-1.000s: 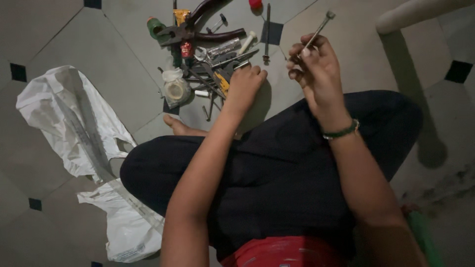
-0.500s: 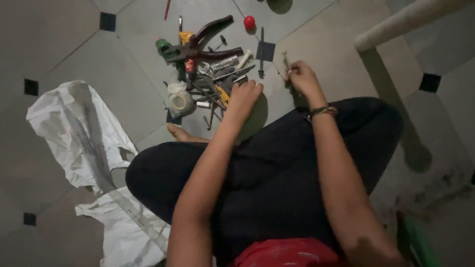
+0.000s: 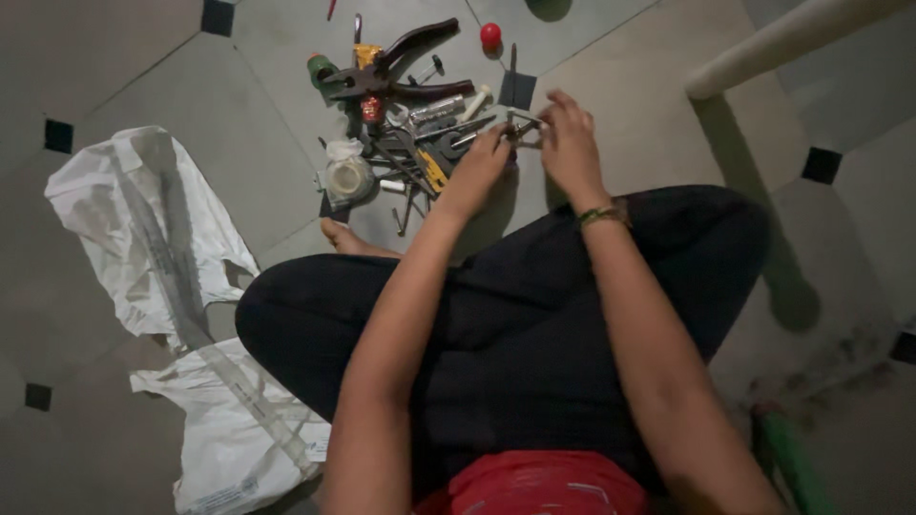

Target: The person sits on the floor and assembles small metal hardware components. They use a screwdriver to tighten a screw into a metal fitting, then attach a nut to the threaded end. The person handles various tools and parts scattered on the floor, including pliers and wrenches.

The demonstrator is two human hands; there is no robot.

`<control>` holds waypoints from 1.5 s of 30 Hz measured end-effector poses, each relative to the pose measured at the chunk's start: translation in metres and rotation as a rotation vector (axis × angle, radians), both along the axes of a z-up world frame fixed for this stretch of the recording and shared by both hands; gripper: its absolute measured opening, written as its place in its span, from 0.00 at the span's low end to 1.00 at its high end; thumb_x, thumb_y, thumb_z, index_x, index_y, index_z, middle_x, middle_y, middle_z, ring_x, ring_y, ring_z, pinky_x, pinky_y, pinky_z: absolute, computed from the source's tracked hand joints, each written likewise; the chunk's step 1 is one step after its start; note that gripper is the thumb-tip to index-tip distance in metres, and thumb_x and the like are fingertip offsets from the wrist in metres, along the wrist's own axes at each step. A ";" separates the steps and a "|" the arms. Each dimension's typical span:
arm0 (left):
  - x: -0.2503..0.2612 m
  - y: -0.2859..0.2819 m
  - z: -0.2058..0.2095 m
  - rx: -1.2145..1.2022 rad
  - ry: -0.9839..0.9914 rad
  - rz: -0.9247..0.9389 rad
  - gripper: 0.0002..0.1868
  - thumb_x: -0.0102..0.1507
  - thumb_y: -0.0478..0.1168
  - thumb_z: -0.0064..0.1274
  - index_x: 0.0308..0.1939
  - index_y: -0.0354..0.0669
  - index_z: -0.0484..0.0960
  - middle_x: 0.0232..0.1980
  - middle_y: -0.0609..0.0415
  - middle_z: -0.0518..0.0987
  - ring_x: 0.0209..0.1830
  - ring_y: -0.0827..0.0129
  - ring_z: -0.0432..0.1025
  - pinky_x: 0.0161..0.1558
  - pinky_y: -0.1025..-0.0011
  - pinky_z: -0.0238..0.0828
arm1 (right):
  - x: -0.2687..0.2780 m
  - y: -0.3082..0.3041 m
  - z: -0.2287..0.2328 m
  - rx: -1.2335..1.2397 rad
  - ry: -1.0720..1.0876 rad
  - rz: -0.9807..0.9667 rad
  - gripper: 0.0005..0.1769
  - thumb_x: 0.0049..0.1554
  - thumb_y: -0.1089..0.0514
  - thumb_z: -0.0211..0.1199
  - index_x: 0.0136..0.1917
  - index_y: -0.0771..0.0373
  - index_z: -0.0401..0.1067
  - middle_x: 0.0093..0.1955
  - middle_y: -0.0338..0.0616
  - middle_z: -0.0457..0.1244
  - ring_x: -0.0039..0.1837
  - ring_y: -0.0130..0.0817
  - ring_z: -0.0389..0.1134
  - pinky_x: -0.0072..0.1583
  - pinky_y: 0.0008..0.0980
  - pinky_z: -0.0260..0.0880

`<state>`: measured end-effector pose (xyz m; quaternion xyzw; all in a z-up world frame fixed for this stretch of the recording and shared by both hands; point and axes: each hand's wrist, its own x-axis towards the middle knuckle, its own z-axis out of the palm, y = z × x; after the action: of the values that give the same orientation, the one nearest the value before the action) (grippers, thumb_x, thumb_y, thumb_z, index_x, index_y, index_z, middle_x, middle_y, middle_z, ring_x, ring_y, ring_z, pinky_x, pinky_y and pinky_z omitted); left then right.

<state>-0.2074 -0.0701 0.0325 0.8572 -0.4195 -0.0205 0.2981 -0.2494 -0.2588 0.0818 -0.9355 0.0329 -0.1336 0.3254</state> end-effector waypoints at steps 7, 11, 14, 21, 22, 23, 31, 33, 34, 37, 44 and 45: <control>-0.001 0.004 -0.011 0.024 -0.004 0.002 0.17 0.65 0.31 0.47 0.58 0.31 0.71 0.72 0.33 0.65 0.70 0.42 0.65 0.69 0.59 0.65 | 0.014 0.011 0.006 -0.018 -0.047 0.089 0.13 0.55 0.70 0.59 0.55 0.68 0.71 0.59 0.57 0.65 0.65 0.59 0.61 0.66 0.50 0.63; -0.004 0.003 -0.008 0.025 0.075 0.022 0.20 0.64 0.28 0.44 0.61 0.29 0.71 0.72 0.33 0.66 0.69 0.42 0.65 0.68 0.59 0.65 | 0.004 0.010 0.003 0.118 0.075 0.094 0.06 0.60 0.68 0.59 0.51 0.69 0.71 0.53 0.58 0.66 0.63 0.59 0.63 0.65 0.50 0.63; -0.004 0.002 0.005 -0.005 0.043 0.039 0.20 0.64 0.29 0.46 0.61 0.29 0.71 0.71 0.33 0.66 0.70 0.42 0.64 0.69 0.59 0.64 | 0.007 0.011 0.001 0.132 0.039 0.108 0.06 0.58 0.68 0.58 0.51 0.69 0.72 0.52 0.58 0.66 0.61 0.58 0.64 0.64 0.50 0.63; -0.002 0.005 0.028 -0.141 0.282 0.233 0.14 0.67 0.32 0.58 0.55 0.33 0.75 0.62 0.37 0.74 0.62 0.46 0.72 0.62 0.58 0.71 | 0.007 0.006 0.003 0.233 0.090 0.079 0.09 0.58 0.67 0.57 0.52 0.68 0.73 0.51 0.57 0.67 0.60 0.57 0.65 0.63 0.49 0.64; 0.001 0.006 0.032 -0.197 0.359 0.290 0.13 0.67 0.33 0.58 0.53 0.34 0.76 0.57 0.40 0.78 0.57 0.50 0.76 0.58 0.61 0.73 | 0.005 0.005 0.004 0.232 0.103 0.061 0.09 0.58 0.67 0.57 0.52 0.67 0.74 0.51 0.57 0.67 0.59 0.57 0.65 0.62 0.49 0.65; 0.005 0.007 0.036 -0.252 0.435 0.346 0.11 0.67 0.34 0.58 0.52 0.34 0.77 0.52 0.42 0.81 0.53 0.55 0.79 0.54 0.63 0.76 | 0.004 0.004 0.007 0.230 0.117 0.043 0.10 0.59 0.67 0.57 0.53 0.67 0.74 0.51 0.57 0.67 0.59 0.57 0.65 0.62 0.49 0.65; 0.028 0.014 0.046 -0.803 0.942 0.442 0.09 0.68 0.31 0.54 0.52 0.35 0.82 0.43 0.52 0.85 0.41 0.73 0.80 0.44 0.75 0.80 | 0.006 0.006 0.039 0.404 0.130 0.132 0.10 0.61 0.67 0.58 0.56 0.67 0.73 0.49 0.50 0.67 0.48 0.42 0.69 0.50 0.35 0.70; 0.029 0.016 0.048 -0.872 1.027 0.416 0.09 0.67 0.31 0.54 0.52 0.36 0.81 0.43 0.52 0.84 0.41 0.72 0.80 0.44 0.74 0.82 | 0.007 0.006 0.044 0.394 0.114 0.142 0.11 0.61 0.68 0.58 0.57 0.68 0.73 0.50 0.50 0.67 0.47 0.41 0.69 0.50 0.35 0.69; 0.029 0.016 0.050 -0.856 0.997 0.419 0.10 0.68 0.31 0.55 0.52 0.36 0.82 0.43 0.52 0.84 0.41 0.73 0.80 0.44 0.74 0.81 | 0.007 0.005 0.046 0.389 0.109 0.135 0.12 0.60 0.69 0.58 0.58 0.67 0.74 0.51 0.50 0.67 0.47 0.41 0.69 0.50 0.36 0.69; 0.028 0.016 0.057 -0.833 0.909 0.418 0.10 0.68 0.32 0.57 0.53 0.35 0.82 0.45 0.53 0.84 0.44 0.73 0.79 0.47 0.75 0.79 | 0.006 0.004 0.050 0.258 -0.003 0.151 0.13 0.59 0.71 0.60 0.58 0.66 0.75 0.52 0.49 0.66 0.52 0.43 0.68 0.55 0.38 0.69; 0.026 0.018 0.081 -0.829 0.844 0.373 0.11 0.68 0.32 0.57 0.54 0.33 0.82 0.46 0.52 0.84 0.47 0.71 0.79 0.52 0.72 0.79 | 0.005 0.004 0.078 0.157 -0.186 0.189 0.16 0.59 0.72 0.65 0.60 0.66 0.75 0.55 0.48 0.67 0.57 0.46 0.67 0.59 0.41 0.69; 0.027 0.019 0.084 -0.828 0.821 0.365 0.11 0.68 0.31 0.57 0.55 0.32 0.82 0.46 0.51 0.84 0.46 0.71 0.79 0.53 0.71 0.79 | 0.005 0.004 0.085 0.154 -0.189 0.187 0.14 0.59 0.72 0.66 0.59 0.65 0.75 0.54 0.48 0.68 0.57 0.46 0.68 0.59 0.41 0.69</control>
<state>-0.1800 -0.0513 0.1161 0.6504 -0.0897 -0.1330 0.7424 -0.2444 -0.2545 0.1664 -0.8900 -0.0749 -0.1874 0.4089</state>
